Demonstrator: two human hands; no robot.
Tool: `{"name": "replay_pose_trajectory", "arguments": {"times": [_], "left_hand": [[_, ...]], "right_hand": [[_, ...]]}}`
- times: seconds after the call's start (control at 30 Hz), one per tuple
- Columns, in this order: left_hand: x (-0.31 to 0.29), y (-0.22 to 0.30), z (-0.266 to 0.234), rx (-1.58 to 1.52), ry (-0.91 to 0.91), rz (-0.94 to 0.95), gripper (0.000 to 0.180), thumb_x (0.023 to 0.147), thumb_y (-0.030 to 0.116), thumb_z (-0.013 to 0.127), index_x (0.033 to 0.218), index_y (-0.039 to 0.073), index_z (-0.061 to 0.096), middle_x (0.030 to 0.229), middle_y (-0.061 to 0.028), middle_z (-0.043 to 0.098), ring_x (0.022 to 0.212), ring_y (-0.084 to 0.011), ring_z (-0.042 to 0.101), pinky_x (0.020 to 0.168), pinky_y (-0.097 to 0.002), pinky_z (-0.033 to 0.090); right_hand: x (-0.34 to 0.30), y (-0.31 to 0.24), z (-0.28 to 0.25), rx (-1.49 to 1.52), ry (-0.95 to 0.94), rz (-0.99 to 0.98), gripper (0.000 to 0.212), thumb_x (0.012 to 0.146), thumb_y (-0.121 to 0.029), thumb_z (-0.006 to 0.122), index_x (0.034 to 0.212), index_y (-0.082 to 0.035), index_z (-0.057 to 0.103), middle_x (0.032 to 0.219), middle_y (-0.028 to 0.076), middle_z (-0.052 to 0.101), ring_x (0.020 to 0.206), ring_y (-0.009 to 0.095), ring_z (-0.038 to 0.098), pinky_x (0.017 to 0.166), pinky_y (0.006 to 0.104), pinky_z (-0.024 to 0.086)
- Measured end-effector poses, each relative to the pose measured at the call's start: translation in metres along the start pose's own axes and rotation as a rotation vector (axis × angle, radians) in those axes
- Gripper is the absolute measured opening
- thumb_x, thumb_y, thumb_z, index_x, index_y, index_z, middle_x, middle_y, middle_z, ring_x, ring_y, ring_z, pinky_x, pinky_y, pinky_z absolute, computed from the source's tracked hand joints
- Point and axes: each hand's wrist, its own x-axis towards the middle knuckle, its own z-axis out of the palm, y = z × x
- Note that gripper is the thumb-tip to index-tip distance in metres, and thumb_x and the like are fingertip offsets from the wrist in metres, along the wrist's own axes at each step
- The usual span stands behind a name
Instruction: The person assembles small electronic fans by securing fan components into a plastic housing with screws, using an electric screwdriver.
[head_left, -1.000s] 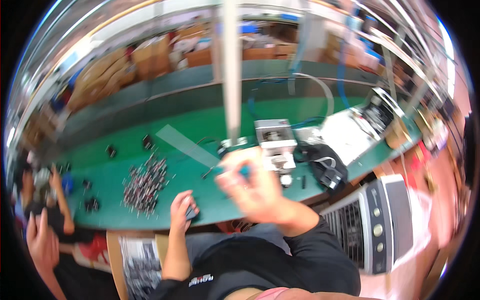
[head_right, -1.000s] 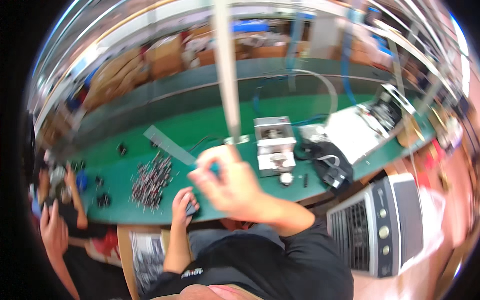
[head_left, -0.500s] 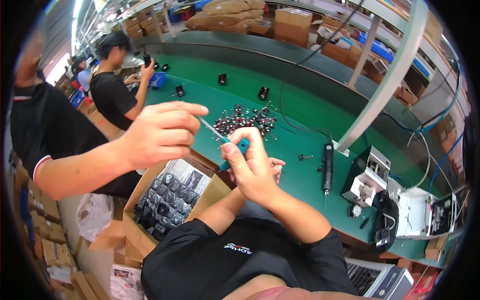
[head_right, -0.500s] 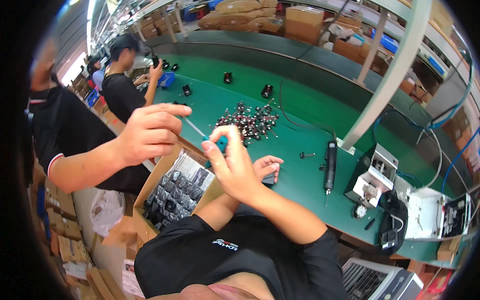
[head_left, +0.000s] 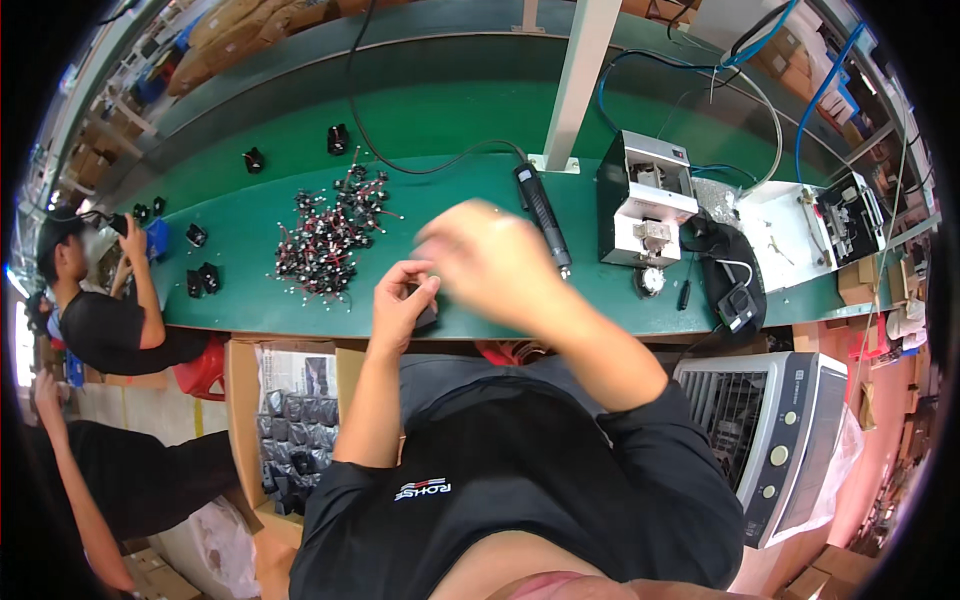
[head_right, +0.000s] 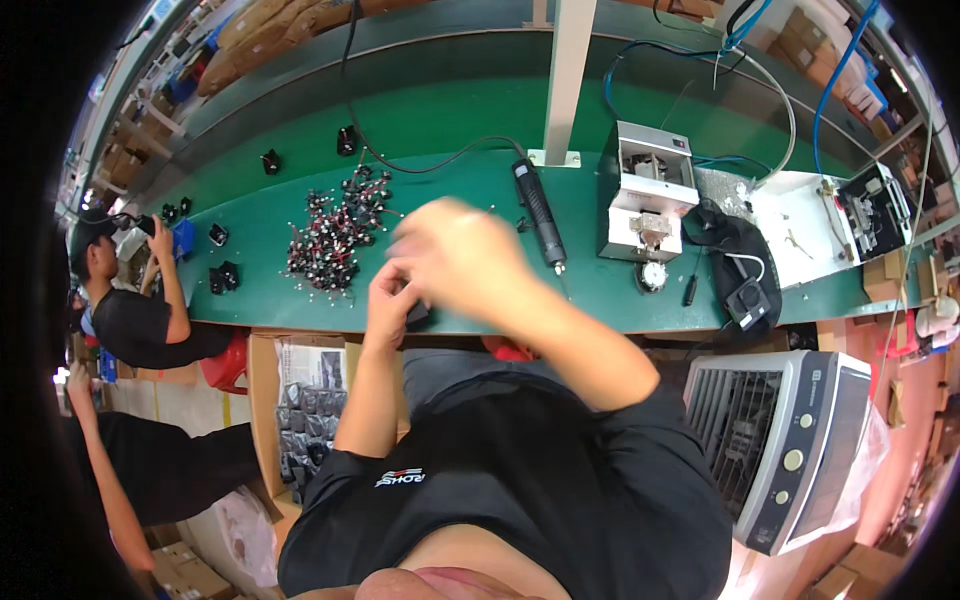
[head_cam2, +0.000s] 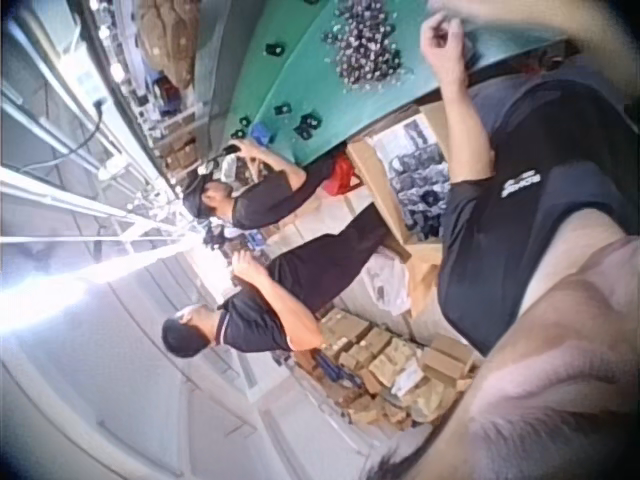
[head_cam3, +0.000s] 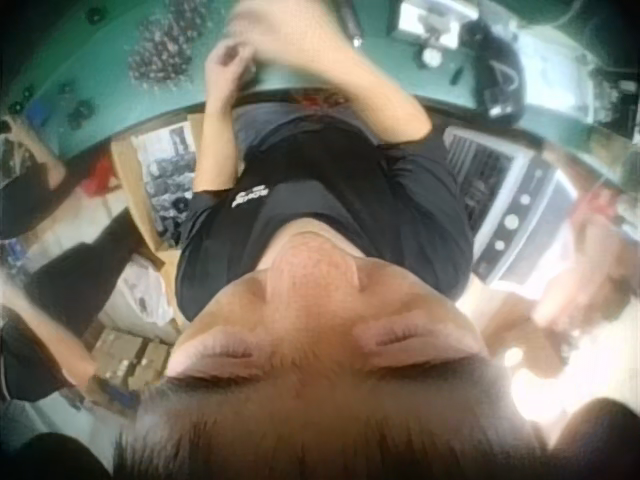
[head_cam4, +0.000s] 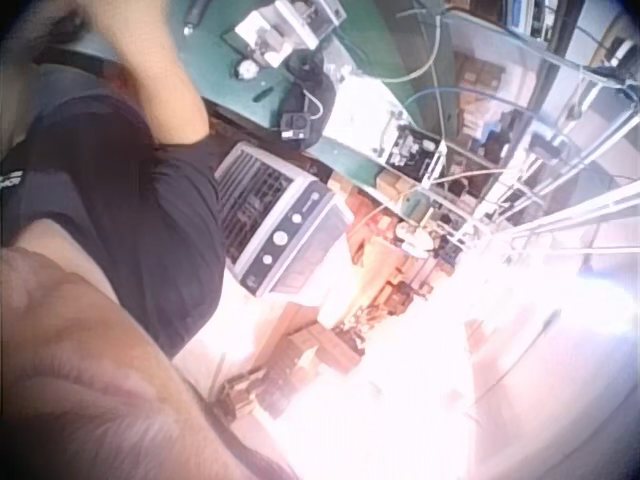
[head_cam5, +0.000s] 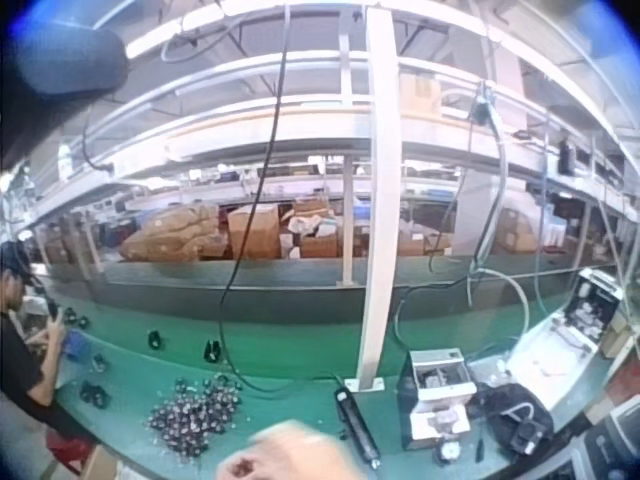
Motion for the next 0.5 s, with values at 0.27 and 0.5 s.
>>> {"name": "replay_pose_trajectory", "arguments": {"times": [0.27,0.5], "left_hand": [[0.069,0.031,0.057,1.181,-0.051,0.450,0.028,0.079,0.021,0.078,0.100,0.009,0.065,0.089,-0.0076,0.056,0.086,-0.0262,0.061,0.072,-0.0370,0.053],[0.109,0.018,0.048,1.442,-0.092,0.383,0.035,0.080,0.021,0.077,0.111,0.011,0.064,0.100,-0.0085,0.057,0.095,-0.0309,0.061,0.076,-0.0427,0.054]], "right_hand": [[-0.021,0.148,-0.024,-0.458,-0.093,0.612,0.054,0.088,-0.037,0.068,0.119,0.003,0.052,0.116,0.026,0.060,0.104,0.042,0.064,0.088,0.0485,0.052],[-0.014,0.163,-0.022,-0.430,-0.127,0.696,0.045,0.090,-0.036,0.061,0.109,0.004,0.055,0.108,0.026,0.063,0.103,0.044,0.062,0.091,0.0498,0.050]]}}
